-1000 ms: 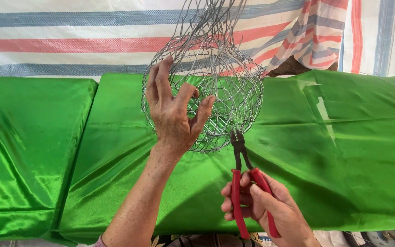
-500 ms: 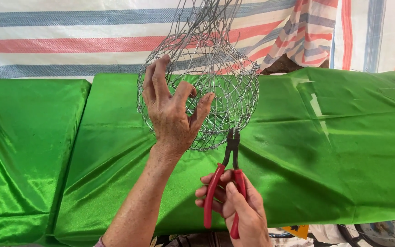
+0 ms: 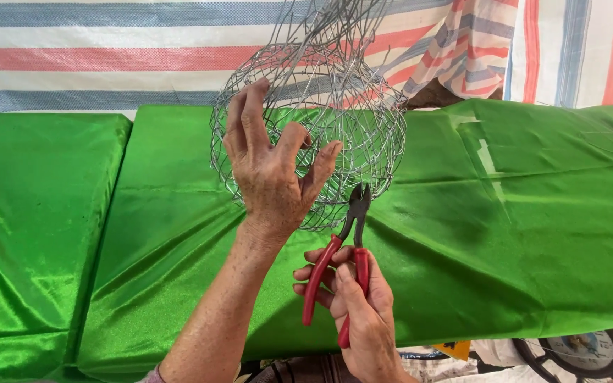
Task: Trimming and shaping a wire mesh structure using hand-held wire cutters.
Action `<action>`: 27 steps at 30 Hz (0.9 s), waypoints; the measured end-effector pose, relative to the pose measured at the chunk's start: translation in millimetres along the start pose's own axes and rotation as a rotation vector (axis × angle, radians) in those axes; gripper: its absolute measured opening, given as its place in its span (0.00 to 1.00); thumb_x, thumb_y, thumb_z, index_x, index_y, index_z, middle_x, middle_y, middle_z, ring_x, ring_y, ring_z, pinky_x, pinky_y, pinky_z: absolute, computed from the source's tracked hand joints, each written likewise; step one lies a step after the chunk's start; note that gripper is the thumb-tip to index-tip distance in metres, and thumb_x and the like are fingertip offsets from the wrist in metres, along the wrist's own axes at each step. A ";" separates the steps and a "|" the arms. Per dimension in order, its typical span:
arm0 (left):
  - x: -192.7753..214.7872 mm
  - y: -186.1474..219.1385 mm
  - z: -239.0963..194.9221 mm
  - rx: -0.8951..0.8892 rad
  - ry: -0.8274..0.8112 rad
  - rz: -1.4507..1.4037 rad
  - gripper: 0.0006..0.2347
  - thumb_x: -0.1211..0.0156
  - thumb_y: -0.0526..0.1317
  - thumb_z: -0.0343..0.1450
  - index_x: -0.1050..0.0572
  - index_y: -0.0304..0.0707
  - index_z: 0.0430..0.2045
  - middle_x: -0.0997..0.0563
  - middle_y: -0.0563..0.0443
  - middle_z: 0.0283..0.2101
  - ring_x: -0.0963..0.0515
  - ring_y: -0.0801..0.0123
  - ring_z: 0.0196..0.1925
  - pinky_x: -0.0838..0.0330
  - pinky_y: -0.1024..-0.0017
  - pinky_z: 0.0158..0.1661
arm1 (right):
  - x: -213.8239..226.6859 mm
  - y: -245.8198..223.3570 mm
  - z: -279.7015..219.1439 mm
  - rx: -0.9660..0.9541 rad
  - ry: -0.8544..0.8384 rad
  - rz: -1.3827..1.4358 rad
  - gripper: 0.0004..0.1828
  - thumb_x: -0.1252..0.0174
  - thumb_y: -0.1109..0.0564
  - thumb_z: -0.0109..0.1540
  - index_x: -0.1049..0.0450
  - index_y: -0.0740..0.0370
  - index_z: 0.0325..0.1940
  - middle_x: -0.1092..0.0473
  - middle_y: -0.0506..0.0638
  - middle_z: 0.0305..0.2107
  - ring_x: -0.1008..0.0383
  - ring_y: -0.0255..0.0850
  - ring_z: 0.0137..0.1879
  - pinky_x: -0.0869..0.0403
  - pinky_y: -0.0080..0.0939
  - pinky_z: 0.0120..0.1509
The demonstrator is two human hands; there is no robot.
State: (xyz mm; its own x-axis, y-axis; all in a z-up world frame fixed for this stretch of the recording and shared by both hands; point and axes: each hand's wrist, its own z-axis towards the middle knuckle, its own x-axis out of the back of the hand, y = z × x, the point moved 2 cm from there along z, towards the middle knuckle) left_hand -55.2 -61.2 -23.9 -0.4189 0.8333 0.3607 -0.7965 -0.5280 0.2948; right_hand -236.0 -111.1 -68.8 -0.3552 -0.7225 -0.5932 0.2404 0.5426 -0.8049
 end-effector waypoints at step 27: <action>2.2 0.7 1.1 -0.003 0.007 -0.010 0.18 0.41 0.55 0.78 0.25 0.41 0.27 0.36 0.33 0.67 0.36 0.38 0.72 0.32 0.38 0.64 | 7.8 -26.5 -5.3 -0.331 0.008 0.373 0.07 0.48 0.53 0.69 0.33 0.58 0.47 0.32 0.63 0.41 0.29 0.47 0.36 0.27 0.45 0.30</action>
State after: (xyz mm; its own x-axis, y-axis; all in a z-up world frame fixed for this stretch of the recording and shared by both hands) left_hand -56.2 -59.9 -21.9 -0.4137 0.8399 0.3512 -0.8023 -0.5187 0.2955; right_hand -249.9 -128.9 -52.0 -0.3070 -0.4506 -0.8383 0.0533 0.8713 -0.4879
